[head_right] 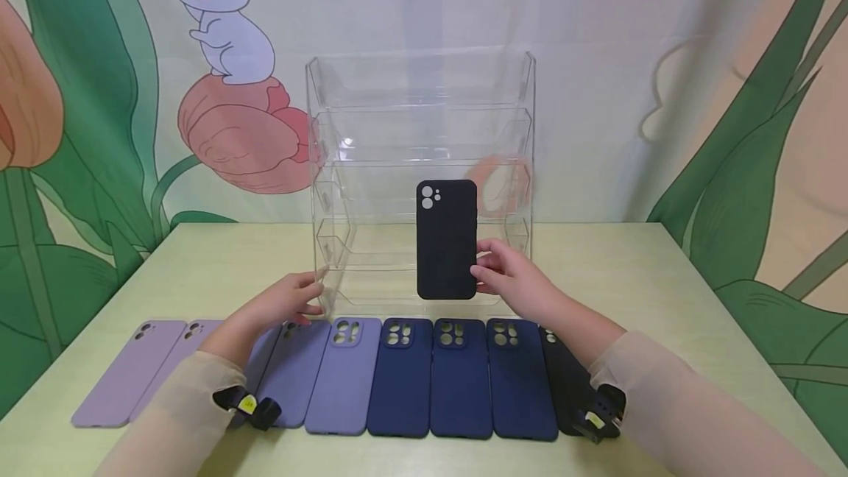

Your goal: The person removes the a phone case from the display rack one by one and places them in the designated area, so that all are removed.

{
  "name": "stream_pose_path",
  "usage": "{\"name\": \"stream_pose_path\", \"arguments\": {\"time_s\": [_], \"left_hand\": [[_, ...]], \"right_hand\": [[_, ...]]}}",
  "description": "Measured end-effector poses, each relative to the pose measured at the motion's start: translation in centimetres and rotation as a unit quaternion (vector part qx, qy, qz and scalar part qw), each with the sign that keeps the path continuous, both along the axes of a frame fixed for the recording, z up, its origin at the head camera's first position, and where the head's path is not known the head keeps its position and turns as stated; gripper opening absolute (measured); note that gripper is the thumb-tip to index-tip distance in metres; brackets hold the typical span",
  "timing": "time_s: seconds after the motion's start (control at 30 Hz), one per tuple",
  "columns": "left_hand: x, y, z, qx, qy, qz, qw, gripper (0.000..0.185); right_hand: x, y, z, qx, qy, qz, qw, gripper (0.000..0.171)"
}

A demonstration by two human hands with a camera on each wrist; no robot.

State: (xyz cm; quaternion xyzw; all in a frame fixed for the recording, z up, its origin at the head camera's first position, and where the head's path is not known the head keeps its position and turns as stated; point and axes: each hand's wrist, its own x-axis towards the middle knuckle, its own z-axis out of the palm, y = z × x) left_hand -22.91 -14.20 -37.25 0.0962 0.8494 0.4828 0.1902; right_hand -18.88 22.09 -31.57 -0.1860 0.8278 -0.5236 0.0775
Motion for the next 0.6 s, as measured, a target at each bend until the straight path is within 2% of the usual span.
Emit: {"name": "stream_pose_path", "arguments": {"time_s": [0.4, 0.6], "left_hand": [[0.2, 0.1, 0.3, 0.003, 0.0, -0.002, 1.0, 0.051], [0.1, 0.0, 0.2, -0.002, -0.001, -0.002, 1.0, 0.051]], "right_hand": [[1.6, 2.1, 0.0, 0.002, -0.015, -0.011, 1.0, 0.048], [1.9, 3.0, 0.0, 0.003, -0.018, -0.022, 1.0, 0.045]]}}
